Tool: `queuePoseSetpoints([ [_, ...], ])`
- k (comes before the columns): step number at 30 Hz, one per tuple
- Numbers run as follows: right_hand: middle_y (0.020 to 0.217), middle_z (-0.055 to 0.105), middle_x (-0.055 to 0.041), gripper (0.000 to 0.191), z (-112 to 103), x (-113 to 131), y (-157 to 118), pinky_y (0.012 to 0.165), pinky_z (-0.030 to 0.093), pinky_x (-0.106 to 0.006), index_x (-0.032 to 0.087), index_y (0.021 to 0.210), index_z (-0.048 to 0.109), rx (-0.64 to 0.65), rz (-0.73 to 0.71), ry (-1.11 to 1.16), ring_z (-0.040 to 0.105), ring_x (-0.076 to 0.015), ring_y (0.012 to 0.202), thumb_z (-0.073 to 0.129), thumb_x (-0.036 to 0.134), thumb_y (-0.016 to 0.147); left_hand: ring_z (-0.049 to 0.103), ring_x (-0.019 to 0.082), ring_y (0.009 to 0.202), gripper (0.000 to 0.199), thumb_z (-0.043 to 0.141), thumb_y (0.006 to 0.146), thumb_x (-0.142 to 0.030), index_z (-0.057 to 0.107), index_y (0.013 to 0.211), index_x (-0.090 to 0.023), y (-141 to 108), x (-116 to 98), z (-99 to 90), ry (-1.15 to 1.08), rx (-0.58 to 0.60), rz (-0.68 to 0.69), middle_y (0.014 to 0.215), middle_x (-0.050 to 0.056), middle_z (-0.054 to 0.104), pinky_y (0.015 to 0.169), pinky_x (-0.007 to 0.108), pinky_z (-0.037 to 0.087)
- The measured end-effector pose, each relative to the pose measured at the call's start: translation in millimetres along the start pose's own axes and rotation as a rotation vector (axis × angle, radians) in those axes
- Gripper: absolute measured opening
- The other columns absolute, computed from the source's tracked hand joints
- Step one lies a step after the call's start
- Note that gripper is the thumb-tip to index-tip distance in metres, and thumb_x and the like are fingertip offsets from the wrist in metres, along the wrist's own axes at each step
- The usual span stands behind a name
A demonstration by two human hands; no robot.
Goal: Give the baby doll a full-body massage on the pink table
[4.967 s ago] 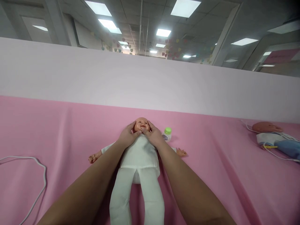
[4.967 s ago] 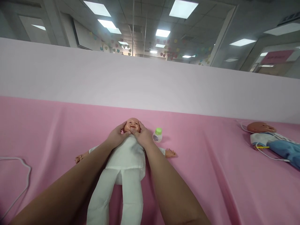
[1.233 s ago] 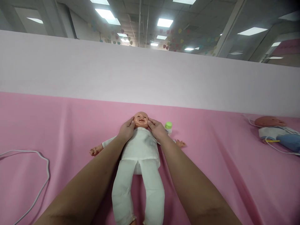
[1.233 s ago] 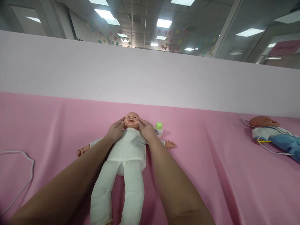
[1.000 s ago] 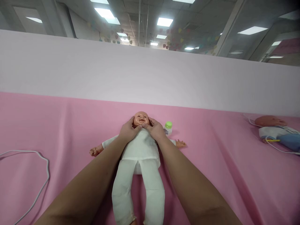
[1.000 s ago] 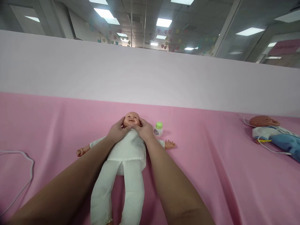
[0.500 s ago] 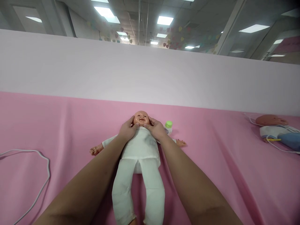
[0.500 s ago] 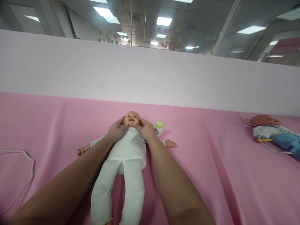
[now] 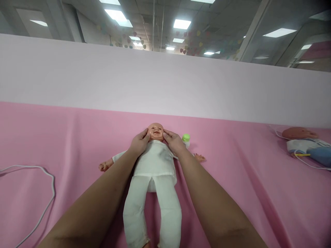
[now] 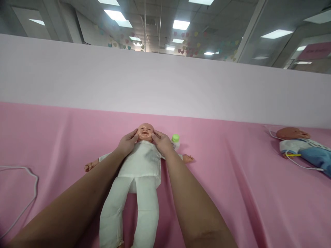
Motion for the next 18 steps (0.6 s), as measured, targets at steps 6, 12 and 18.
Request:
queuePoseSetpoints([
  [6, 0.141, 0.067, -0.0054, 0.078, 5.6, 10.8, -5.8, 0.113, 0.048, -0.046, 0.029, 0.142, 0.062, -0.043, 0.009, -0.173, 0.064, -0.0277, 0.129, 0.086, 0.056, 0.073, 0.067, 0.031, 0.122, 0.090, 0.076, 0.081, -0.058, 0.047, 0.156, -0.017, -7.9, -11.1, 0.2, 0.179, -0.006, -0.045, 0.139, 0.012, 0.069, 0.104, 0.039, 0.053],
  [12, 0.140, 0.067, -0.0034, 0.085, 7.4, 8.2, -4.6, 0.115, 0.047, -0.045, 0.031, 0.145, 0.059, -0.080, 0.015, -0.262, 0.063, -0.0281, 0.129, 0.090, 0.052, 0.068, 0.069, 0.030, 0.119, 0.086, 0.075, 0.083, -0.050, 0.046, 0.156, -0.017, -5.5, -8.6, 2.8, 0.184, -0.014, -0.018, 0.142, 0.011, 0.067, 0.105, 0.039, 0.053],
  [18, 0.143, 0.066, -0.0024, 0.081, 7.4, 1.9, -2.2, 0.119, 0.042, -0.047, 0.030, 0.145, 0.059, -0.033, 0.016, -0.146, 0.059, -0.0281, 0.135, 0.089, 0.046, 0.071, 0.066, 0.031, 0.126, 0.082, 0.073, 0.084, -0.049, 0.048, 0.155, -0.016, -4.0, -7.0, 1.5, 0.141, -0.011, 0.014, 0.144, 0.012, 0.065, 0.110, 0.041, 0.050],
])
Point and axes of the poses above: each hand's wrist, its own y-axis towards the middle knuckle, its own z-axis out of the palm, x = y × z, the point moved 10 cm from there along y, towards the middle knuckle
